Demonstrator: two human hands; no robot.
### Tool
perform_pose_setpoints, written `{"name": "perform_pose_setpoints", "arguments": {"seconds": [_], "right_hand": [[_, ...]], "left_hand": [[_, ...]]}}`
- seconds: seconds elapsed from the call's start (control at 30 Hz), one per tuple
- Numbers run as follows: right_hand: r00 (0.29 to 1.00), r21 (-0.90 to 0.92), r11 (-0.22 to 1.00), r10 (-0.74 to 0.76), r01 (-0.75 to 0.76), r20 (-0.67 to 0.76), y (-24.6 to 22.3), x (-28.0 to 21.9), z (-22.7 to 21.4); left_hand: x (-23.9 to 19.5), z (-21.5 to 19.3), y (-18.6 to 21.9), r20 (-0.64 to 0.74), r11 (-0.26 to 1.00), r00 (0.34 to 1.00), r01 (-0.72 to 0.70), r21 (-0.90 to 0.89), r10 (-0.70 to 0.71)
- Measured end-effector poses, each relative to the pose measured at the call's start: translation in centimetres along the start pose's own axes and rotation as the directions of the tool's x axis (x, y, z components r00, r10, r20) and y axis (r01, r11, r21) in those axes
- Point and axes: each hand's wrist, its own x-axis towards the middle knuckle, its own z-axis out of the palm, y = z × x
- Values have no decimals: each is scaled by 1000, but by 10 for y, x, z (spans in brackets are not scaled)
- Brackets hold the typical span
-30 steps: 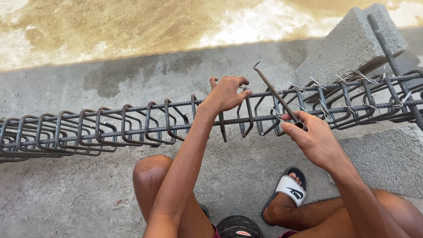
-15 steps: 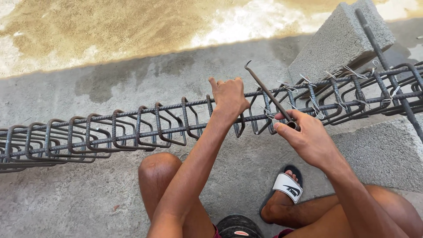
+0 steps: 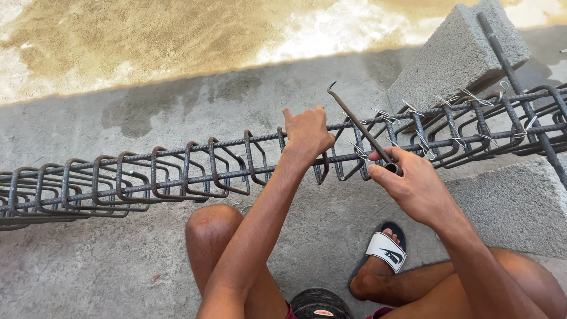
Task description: Tying steel rebar stirrups to longitudinal bars using wire loops and a manual hook tool
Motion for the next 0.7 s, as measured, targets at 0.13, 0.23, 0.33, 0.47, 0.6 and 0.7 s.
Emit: {"name": "perform_pose_setpoints", "arguments": {"seconds": [0.13, 0.23, 0.33, 0.47, 0.6, 0.7], "right_hand": [[1000, 4, 1000, 0, 0, -3, 0, 0, -1], [1000, -4, 1000, 14, -14, -14, 0, -1, -4], [1000, -5, 1000, 13, -13, -29, 1, -2, -6], [999, -40, 999, 15, -17, -49, 2, -2, -10], [997, -69, 997, 27, -31, -68, 4, -2, -13], [997, -161, 986, -44, 35, -55, -11, -6, -13]], "left_hand": [[6, 8, -4, -28, 1000, 1000, -7, -24, 6], [3, 3, -4, -69, 997, 997, -35, -63, 31], [-2, 0, -4, -70, 996, 997, -37, -76, 32], [-10, -12, -6, -22, 995, 999, -33, -94, 32], [0, -8, -25, 176, 975, 979, -60, -216, 99], [-24, -37, -19, 291, 981, 949, -73, -182, 125]]}}
